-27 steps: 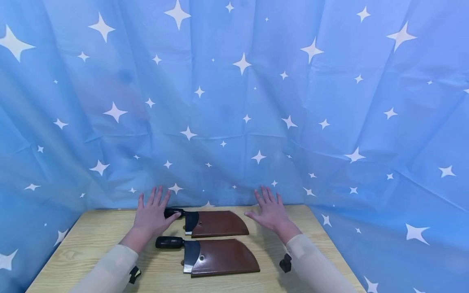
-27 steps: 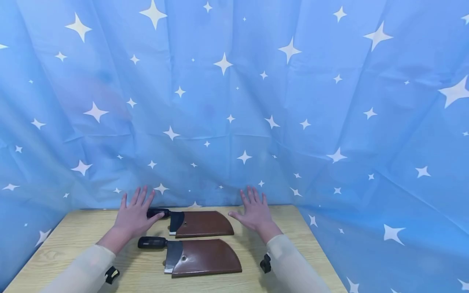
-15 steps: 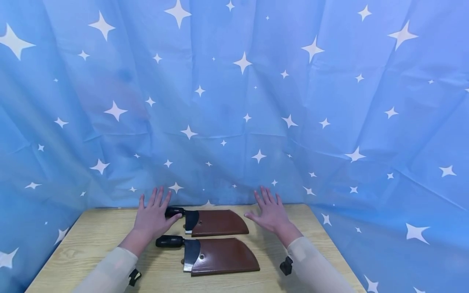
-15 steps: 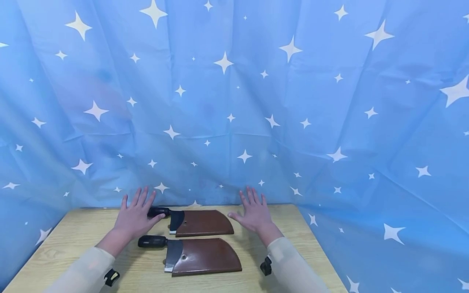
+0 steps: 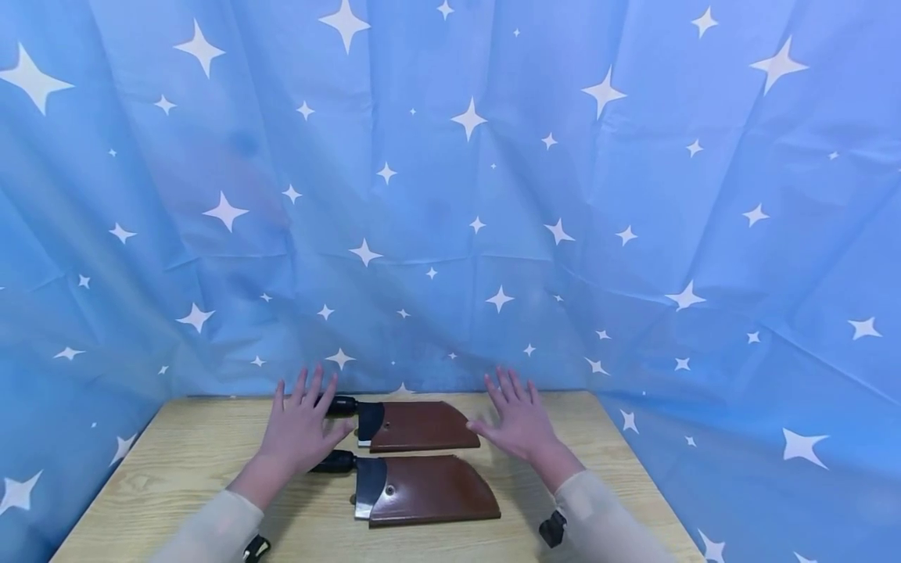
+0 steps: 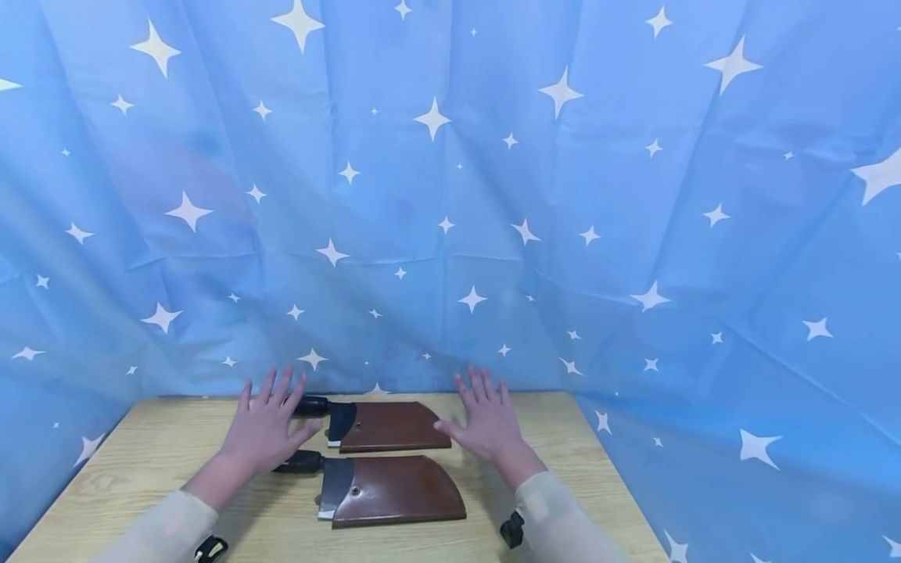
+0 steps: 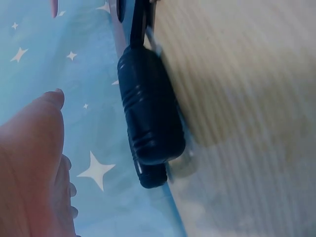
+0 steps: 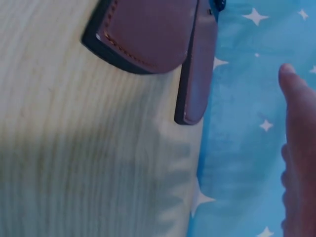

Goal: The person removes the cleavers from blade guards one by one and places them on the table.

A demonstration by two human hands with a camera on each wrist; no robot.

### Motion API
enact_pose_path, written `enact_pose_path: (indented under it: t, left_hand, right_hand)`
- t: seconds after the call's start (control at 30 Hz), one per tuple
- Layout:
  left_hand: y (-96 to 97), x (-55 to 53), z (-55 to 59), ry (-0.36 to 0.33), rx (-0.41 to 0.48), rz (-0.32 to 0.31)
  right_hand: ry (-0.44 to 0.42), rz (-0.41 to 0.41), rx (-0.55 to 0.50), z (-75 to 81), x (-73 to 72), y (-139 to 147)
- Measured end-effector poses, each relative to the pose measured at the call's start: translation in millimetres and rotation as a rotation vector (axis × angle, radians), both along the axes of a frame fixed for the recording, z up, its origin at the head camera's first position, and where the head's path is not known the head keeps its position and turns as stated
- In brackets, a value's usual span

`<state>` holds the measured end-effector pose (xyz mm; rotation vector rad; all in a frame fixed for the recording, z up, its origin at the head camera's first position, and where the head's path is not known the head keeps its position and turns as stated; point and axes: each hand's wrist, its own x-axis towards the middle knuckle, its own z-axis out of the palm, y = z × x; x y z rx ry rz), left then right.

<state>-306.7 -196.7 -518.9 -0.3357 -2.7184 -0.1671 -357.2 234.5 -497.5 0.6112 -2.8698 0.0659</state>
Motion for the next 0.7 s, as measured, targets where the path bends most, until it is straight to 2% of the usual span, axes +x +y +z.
enact_pose_path:
  t: [0.17,0.37,0.7]
  left_hand:
    - [3.8,6.6,-5.9,-0.03,0.008,-0.011]
    - [9.3,15.3,-9.8,-0.024,0.031,-0.03]
    - [14.3,24.9,-17.5,-0.041,0.054,-0.057]
  right_hand:
    - [0.005,0.021,-0.014,-7.7,7.9,-4.0]
    - [-0.002,0.049,0.01,-18.1,17.0,-7.6]
    - [0.029,0.109,-0.013,-24.2,32.9,-15.4]
